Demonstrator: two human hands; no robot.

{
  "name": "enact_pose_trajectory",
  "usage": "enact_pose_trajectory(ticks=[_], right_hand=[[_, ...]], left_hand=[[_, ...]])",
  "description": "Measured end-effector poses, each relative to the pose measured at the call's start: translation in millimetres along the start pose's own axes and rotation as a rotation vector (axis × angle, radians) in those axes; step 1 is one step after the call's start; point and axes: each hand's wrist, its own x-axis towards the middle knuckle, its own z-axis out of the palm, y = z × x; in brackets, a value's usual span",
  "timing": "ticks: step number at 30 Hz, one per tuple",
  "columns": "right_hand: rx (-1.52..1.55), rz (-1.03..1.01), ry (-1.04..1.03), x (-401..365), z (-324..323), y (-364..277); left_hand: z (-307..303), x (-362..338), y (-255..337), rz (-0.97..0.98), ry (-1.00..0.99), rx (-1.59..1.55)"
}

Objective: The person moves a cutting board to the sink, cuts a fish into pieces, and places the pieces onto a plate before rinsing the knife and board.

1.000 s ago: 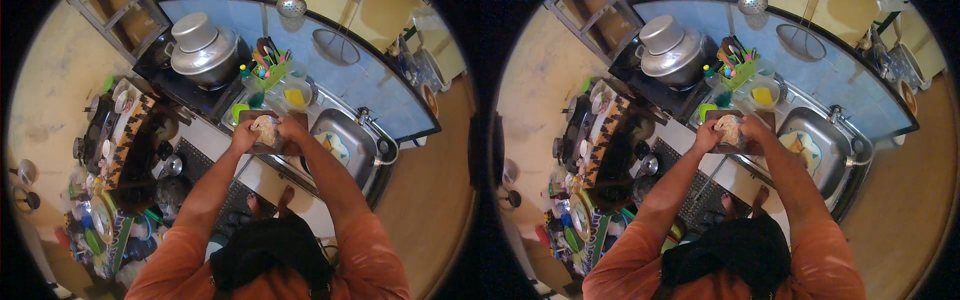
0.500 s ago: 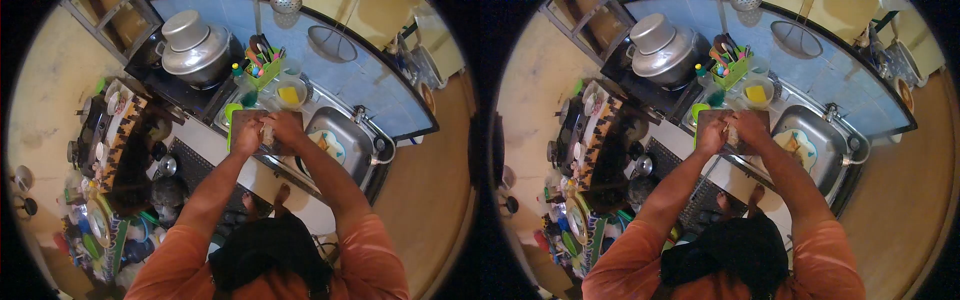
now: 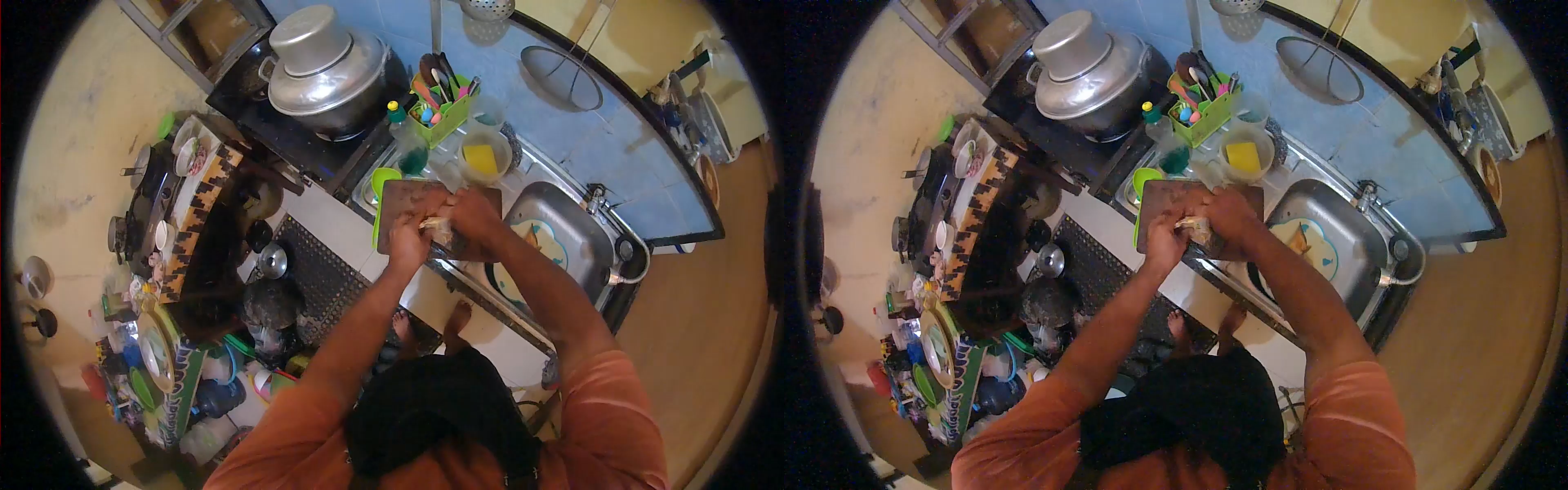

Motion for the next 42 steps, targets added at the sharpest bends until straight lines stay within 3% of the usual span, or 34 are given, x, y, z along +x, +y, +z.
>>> enact_pose_trajectory(ticks=[3, 5, 11, 12, 14, 17, 20, 23, 30, 36, 42], right_hand=[[-0.061, -0.020, 0.057, -2.9, 0.8, 2.4], [0.036, -0.047, 0.230, 0.6, -4.1, 0.5], [0.097, -0.196, 0.376, 11.8, -24.1, -5.3], [0.099, -0.196, 0.375, 12.0, -24.9, -4.5], [0.144, -0.137, 0.054, 13.2, -26.0, -3.1], [0.031, -0.183, 0.026, 9.6, -17.5, -0.3], [0.143, -0.185, 0.137, -0.9, -52.3, -12.2], [0.040, -0.169, -0.028, -4.4, -16.0, -2.3], [0.016, -0.152, 0.036, -30.5, -19.8, -8.0], [0.077, -0.093, 0.067, -35.8, -21.2, -13.1], [0.015, -0.057, 0.076, -42.0, -9.9, -17.1]], left_hand=[[7.1, -6.1, -5.8, -0.043, 0.008, -0.066], [5.6, -6.6, -4.7, -0.215, -0.148, 0.037], [5.6, 1.2, -1.0, -0.068, -0.012, 0.037], [5.8, 1.8, -2.8, -0.070, -0.013, 0.037], [6.3, 2.5, -6.5, 0.052, -0.060, 0.035], [9.8, -1.0, -7.4, 0.192, 0.061, 0.102], [14.3, -6.8, -9.6, 0.152, -0.004, 0.137], [4.8, -7.1, 3.2, 0.203, 0.020, 0.225], [12.9, -9.4, -0.1, 0.264, 0.002, 0.263], [0.1, -7.5, 2.2, 0.248, -0.155, 0.296], [-11.5, -26.8, 6.3, 0.313, -0.237, 0.128]])
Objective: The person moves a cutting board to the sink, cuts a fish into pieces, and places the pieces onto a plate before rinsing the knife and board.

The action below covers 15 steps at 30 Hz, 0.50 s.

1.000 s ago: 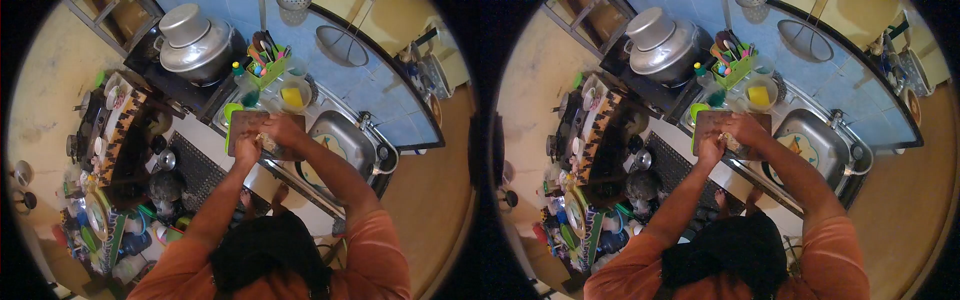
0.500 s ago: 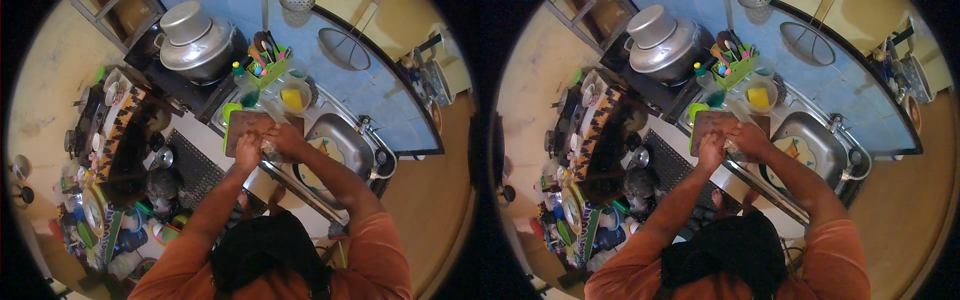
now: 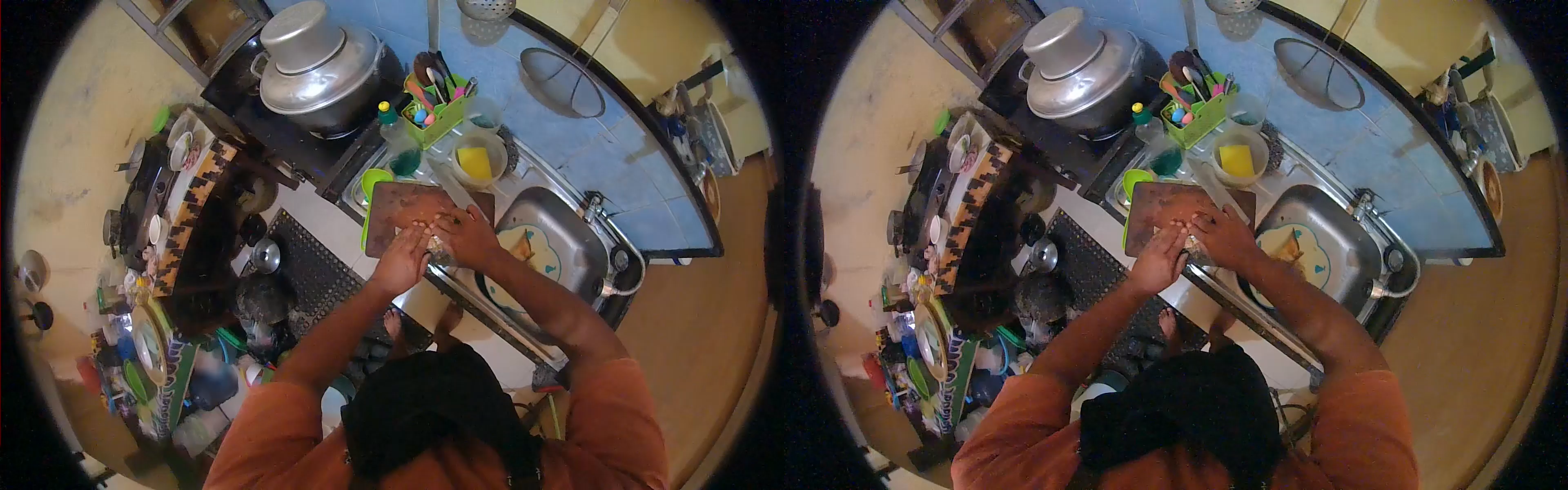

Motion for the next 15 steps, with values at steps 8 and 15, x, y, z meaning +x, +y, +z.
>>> enact_pose_trajectory(ticks=[8, 15], right_hand=[[0.028, 0.060, -0.097, -12.8, 4.0, -17.3], [0.100, 0.073, -0.107, -15.4, 10.5, -18.3]], left_hand=[[11.1, -4.2, -6.6, 0.028, -0.102, 0.100], [3.3, -1.8, -9.8, 0.058, -0.119, 0.057]])
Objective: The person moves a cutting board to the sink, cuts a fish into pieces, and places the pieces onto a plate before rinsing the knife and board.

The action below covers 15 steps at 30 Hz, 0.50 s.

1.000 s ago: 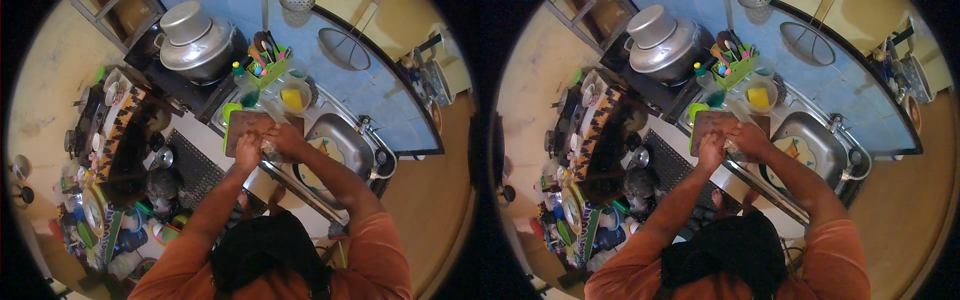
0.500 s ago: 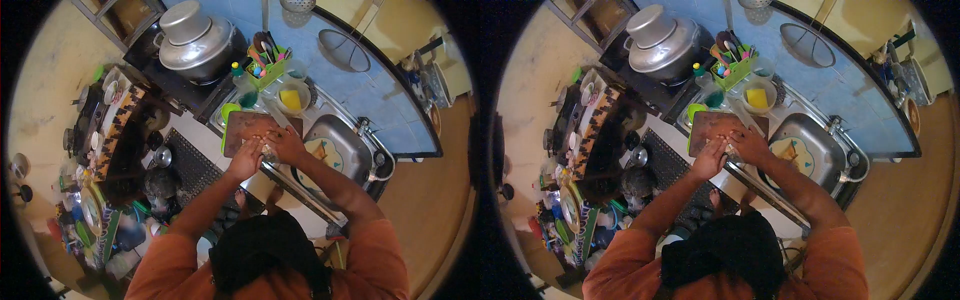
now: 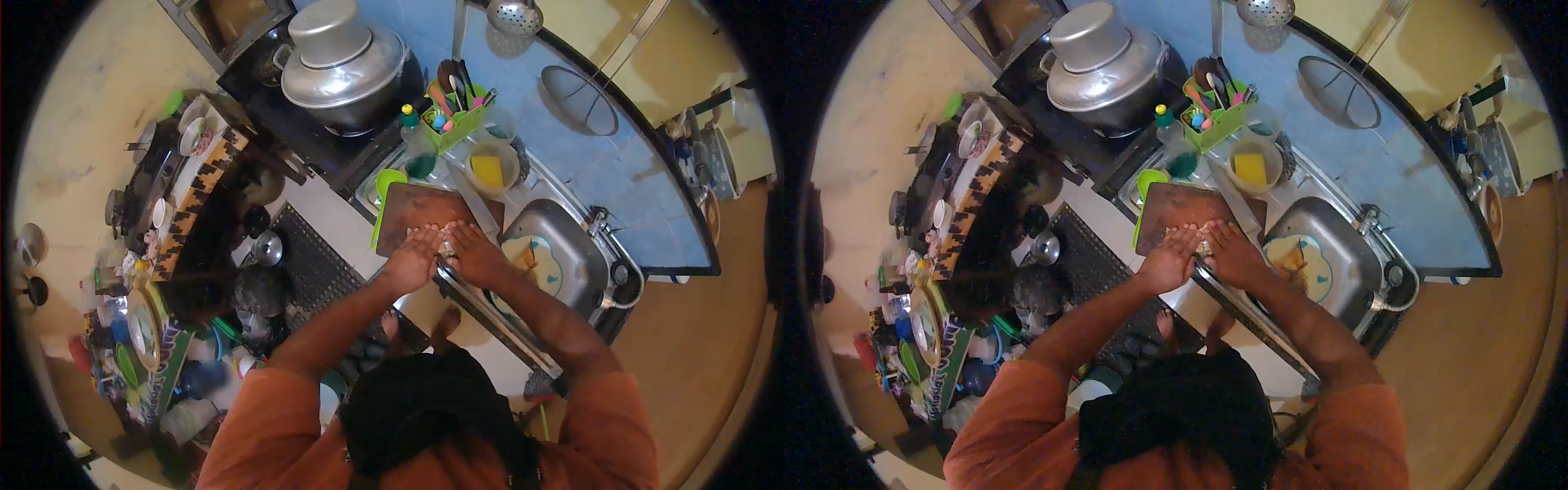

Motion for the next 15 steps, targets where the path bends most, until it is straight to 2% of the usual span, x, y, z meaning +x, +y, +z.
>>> enact_pose_trajectory(ticks=[9, 12, 14, 15], right_hand=[[0.009, 0.034, -0.014, 2.7, 1.8, 3.1], [0.179, 0.129, -0.057, 5.3, -18.7, 0.6], [0.253, 0.265, 0.208, 6.0, -22.5, 1.6], [0.259, 0.269, 0.210, 4.4, -22.4, 1.6]], left_hand=[[6.5, 9.0, -4.8, -0.054, 0.012, 0.029], [7.3, 12.3, -6.8, -0.082, 0.009, -0.059], [-8.4, 15.8, 2.7, -0.243, 0.067, -0.314], [-9.2, 18.9, 3.1, -0.242, 0.059, -0.312]])
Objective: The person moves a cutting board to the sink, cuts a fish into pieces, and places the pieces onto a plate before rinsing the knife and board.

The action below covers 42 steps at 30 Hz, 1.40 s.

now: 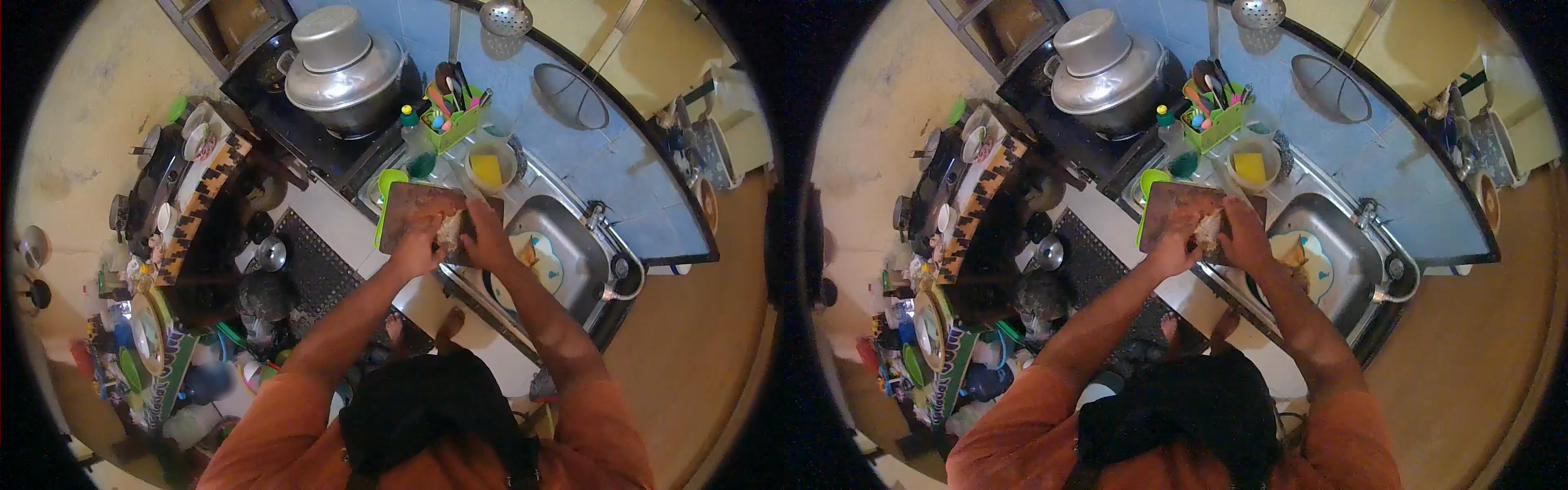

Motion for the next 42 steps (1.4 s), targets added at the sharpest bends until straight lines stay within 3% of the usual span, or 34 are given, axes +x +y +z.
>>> enact_pose_trajectory(ticks=[2, 6, 8, 9, 11, 12, 15, 18, 20, 21, 23, 25, 26, 30, 32, 33, 35, 36, 38, 42], right_hand=[[0.126, 0.115, 0.237, -2.6, -3.7, 1.2], [0.228, 0.266, 0.332, -25.7, -3.0, -16.6], [0.571, 0.541, 0.303, -43.1, 10.8, -26.5], [0.574, 0.544, 0.316, -50.8, 18.9, -29.8], [0.737, 0.697, 0.322, -63.5, 34.4, -35.0], [0.743, 0.703, 0.337, -66.9, 37.9, -40.2], [0.838, 0.752, 0.419, -71.2, 36.5, -53.1], [0.584, 0.669, 0.501, -64.7, 9.4, -49.1], [-0.057, 0.421, 0.522, -56.2, -12.0, -26.5], [-0.057, 0.422, 0.520, -52.5, -13.5, -13.1], [0.006, 0.437, 0.235, -46.0, -7.6, 14.0], [-0.018, 0.442, 0.109, -42.9, -1.0, 26.9], [-0.039, 0.450, -0.013, -43.0, 5.4, 30.0], [-0.133, 0.484, -0.071, -43.0, -4.9, 11.2], [-0.165, 0.492, -0.100, -49.4, -18.3, -3.1], [-0.168, 0.491, -0.102, -54.1, -30.9, -16.8], [-0.051, 0.590, -0.135, -68.6, -49.8, -47.2], [-0.054, 0.591, -0.137, -80.4, -40.7, -53.7], [0.187, 0.340, 0.124, -107.0, -18.5, -65.3], [0.466, 0.467, 0.069, -109.9, 14.8, -118.4]], left_hand=[[-2.6, 13.4, 3.1, -0.021, 0.112, 0.080], [2.3, 36.9, -15.6, -0.212, 0.049, -0.063], [-5.9, 46.2, -21.0, -0.305, -0.069, 0.024], [-5.8, 48.4, -31.4, -0.294, -0.074, 0.030], [-2.2, 51.3, -52.7, -0.552, -0.169, -0.467], [-9.7, 48.2, -41.1, -0.569, -0.114, -0.772], [-31.6, 43.8, -34.8, -0.613, -0.180, -0.929], [-28.5, 37.1, -33.0, -0.655, -0.119, -1.065], [-21.6, 25.8, -31.2, -0.672, -0.105, -1.145], [-19.2, 22.6, -19.0, -0.725, -0.050, -1.199], [-8.2, 16.8, -10.8, -0.778, 0.009, -1.255], [1.4, 9.0, -10.3, -0.880, 0.098, -1.353], [7.5, 4.4, -9.6, -0.914, 0.175, -1.321], [19.0, 1.7, -34.0, -0.878, 0.184, -1.142], [22.3, 4.2, -48.2, -0.806, 0.147, -0.809], [22.5, 4.9, -52.3, -0.807, 0.148, -0.813], [22.0, 4.1, -58.7, -0.659, 0.107, -0.468], [19.1, 2.8, -58.2, -0.660, 0.107, -0.473], [10.7, 0.7, -52.4, -0.687, 0.097, -0.599], [4.0, 4.0, -49.8, -0.743, 0.017, -0.591]])
